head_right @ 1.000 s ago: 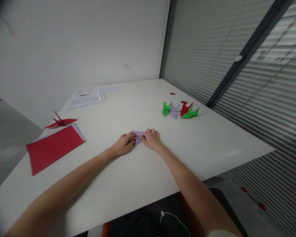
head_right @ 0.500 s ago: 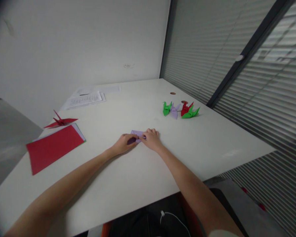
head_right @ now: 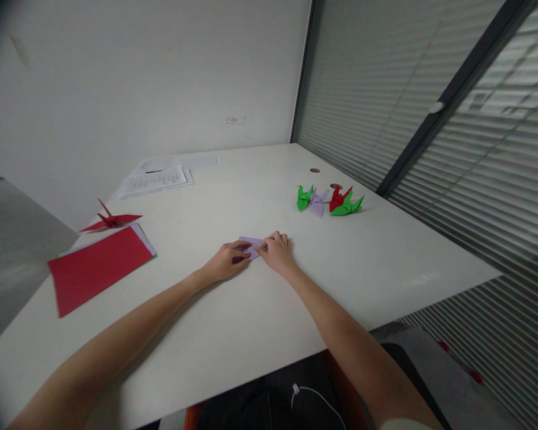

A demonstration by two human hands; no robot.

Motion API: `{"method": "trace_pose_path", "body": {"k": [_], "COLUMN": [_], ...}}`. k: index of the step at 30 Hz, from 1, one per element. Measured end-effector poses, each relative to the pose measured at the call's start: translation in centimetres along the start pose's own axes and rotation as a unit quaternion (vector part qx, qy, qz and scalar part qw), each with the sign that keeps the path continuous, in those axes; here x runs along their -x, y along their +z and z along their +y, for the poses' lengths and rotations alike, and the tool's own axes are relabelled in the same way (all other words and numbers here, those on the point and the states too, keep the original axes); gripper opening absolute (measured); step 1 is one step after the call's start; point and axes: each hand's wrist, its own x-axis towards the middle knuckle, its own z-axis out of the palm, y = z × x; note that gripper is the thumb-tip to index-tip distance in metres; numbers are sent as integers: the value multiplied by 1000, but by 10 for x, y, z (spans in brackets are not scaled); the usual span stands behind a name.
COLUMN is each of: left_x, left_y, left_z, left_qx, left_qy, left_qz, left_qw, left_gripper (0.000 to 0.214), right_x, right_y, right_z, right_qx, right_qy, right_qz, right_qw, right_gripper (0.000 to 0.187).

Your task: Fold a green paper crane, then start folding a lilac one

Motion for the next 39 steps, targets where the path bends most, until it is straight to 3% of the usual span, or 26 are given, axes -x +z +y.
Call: {"method": "trace_pose_path", "body": {"k": [5, 10, 16, 31, 39], "left_x": [2, 3, 2, -1, 0], "left_y": [0, -3, -6, 0, 1], "left_z": [10, 12, 12, 6, 3], "left_qx": [-66, -98, -95, -82, -88], "left_qy": [41, 13, 14, -19, -18], "left_qz": [6, -22, -44, -10, -11], "left_qw": [997, 995, 994, 996, 996], "left_gripper": [19, 20, 21, 19, 20], "right_x": [-1, 0, 1, -3, 0], "right_y": [2, 1, 0, -5, -10], "right_z": [-1, -2, -3, 13, 7], "right_qx": [-7, -3, -1, -50, -3], "right_qy": [16, 24, 25, 38, 1], "right_qz": [6, -2, 8, -8, 9], "right_qw": [1000, 1000, 1000, 998, 1000], "right_gripper": [38, 36, 36, 28, 25]}}
